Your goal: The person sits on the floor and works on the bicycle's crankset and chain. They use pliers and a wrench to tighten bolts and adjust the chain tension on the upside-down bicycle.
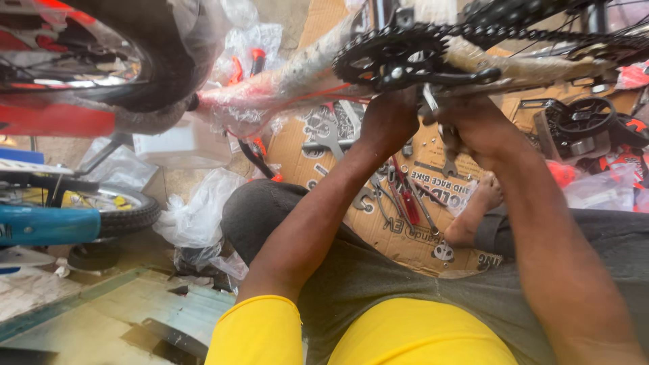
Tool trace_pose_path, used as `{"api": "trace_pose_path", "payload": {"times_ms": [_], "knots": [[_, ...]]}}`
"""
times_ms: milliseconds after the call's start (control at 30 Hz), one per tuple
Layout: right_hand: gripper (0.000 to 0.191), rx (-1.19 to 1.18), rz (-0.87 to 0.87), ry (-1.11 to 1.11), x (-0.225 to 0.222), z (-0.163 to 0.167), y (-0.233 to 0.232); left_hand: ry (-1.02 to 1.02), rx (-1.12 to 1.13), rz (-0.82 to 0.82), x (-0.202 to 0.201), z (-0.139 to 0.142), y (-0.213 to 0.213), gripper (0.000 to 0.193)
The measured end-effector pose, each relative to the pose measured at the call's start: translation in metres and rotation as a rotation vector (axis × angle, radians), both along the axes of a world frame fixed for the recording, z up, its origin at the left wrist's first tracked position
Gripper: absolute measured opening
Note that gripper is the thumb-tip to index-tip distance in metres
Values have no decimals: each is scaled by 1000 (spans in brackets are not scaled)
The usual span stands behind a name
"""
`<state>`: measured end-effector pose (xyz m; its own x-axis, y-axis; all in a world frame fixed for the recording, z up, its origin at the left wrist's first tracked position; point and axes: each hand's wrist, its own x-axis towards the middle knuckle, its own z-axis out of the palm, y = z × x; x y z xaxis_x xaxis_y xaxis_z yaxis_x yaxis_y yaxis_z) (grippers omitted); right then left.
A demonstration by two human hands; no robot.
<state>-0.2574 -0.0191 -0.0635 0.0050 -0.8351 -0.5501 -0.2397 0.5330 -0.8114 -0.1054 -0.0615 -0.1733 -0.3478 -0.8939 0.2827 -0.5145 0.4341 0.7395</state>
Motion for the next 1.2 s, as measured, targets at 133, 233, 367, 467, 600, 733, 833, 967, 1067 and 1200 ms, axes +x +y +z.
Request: {"api": "trace_pose_path", "payload": {"times_ms": [133,233,367,467,600,733,833,967,1067,1200], "knots": [[20,131,152,309,-11,2,40,17,-128,91,-13,-22,-12,12],[28,130,163,168,-5,-22,72,-42,-367,168,-20,-26,-20,8],[31,63,154,62,1,-51,81,37,-334,290,-28,-12,-24,11],[30,47,125,17,-3,-56,78,-45,-331,299,-27,3,-24,15],[28,77,84,10,-9,-54,81,-91,-372,313,-22,13,-20,20],[29,89,43,-23,-9,-58,84,-94,-252,314,-20,14,-16,27],[28,55,-2,-159,-10,-62,84,-40,-421,402,-15,13,-16,24],[25,21,-5,-221,-14,-66,85,45,-287,216,-5,7,-16,19],[23,41,3,-217,-13,-70,87,-39,-339,329,-11,-1,-20,12],[23,71,86,-89,-10,-79,93,-50,-238,341,-21,-9,-23,3]]}}
